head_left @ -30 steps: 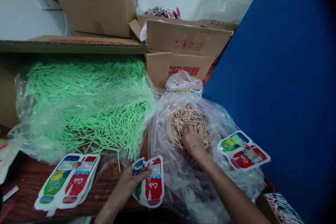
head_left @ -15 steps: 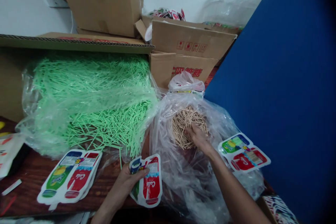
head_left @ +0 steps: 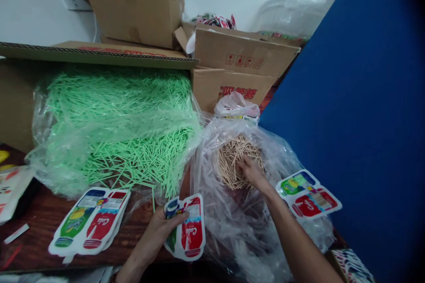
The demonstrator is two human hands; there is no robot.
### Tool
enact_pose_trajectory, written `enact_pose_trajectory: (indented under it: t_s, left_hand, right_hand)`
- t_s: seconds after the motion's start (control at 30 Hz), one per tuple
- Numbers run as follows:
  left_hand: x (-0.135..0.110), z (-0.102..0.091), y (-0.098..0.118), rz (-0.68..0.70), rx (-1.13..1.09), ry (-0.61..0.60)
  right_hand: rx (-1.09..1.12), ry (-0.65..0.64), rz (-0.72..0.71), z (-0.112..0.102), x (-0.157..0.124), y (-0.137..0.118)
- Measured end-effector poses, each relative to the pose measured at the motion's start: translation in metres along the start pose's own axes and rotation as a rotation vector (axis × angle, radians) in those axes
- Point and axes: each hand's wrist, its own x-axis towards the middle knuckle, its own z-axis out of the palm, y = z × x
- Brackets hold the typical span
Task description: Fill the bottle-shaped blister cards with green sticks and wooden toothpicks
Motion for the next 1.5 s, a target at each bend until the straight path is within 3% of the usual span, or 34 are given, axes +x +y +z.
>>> enact_pose_trajectory:
  t_s: [0.13,0.47,0.73,0.87,1.07,1.27,1.5]
  left_hand:
    - [-0.002,0.005,0.005,-0.006,-0.005,0.019]
    - [0.000,0.001,0.003,0.004,-0.003,-0.008]
    - [0.002,0.000,0.001,-0.008,-0.075,0.012]
    - [0.002,-0.002,-0.002,-0.018,-0.083,0.008]
    - [0.001,0.000,0.000,-0.009,-0.081,0.008]
    - [0.001,0.002,0.002,-0.003,-0.046,0.007]
    - [0.000,0.004,0.003,-0.010,-0.071,0.014]
  right_hand:
    - [0.209,-0.036,0.032,-0.001,-0.003,-0.004]
    - [0.784,0.070,0.082,0.019,-0.026,-0.009]
    - [1.013,0.050,0.127,0.020,-0.016,-0.004]
    - [0.991,0.056,0.097,0.020,-0.012,-0.007]
    - [0.801,0.179,-0.027,0.027,-0.020,-0.009]
    - [0.454,0.139,-0.077,0.042,-0.040,-0.001]
    - [0.384,0.174,-0.119,0.039,-0.036,-0.002]
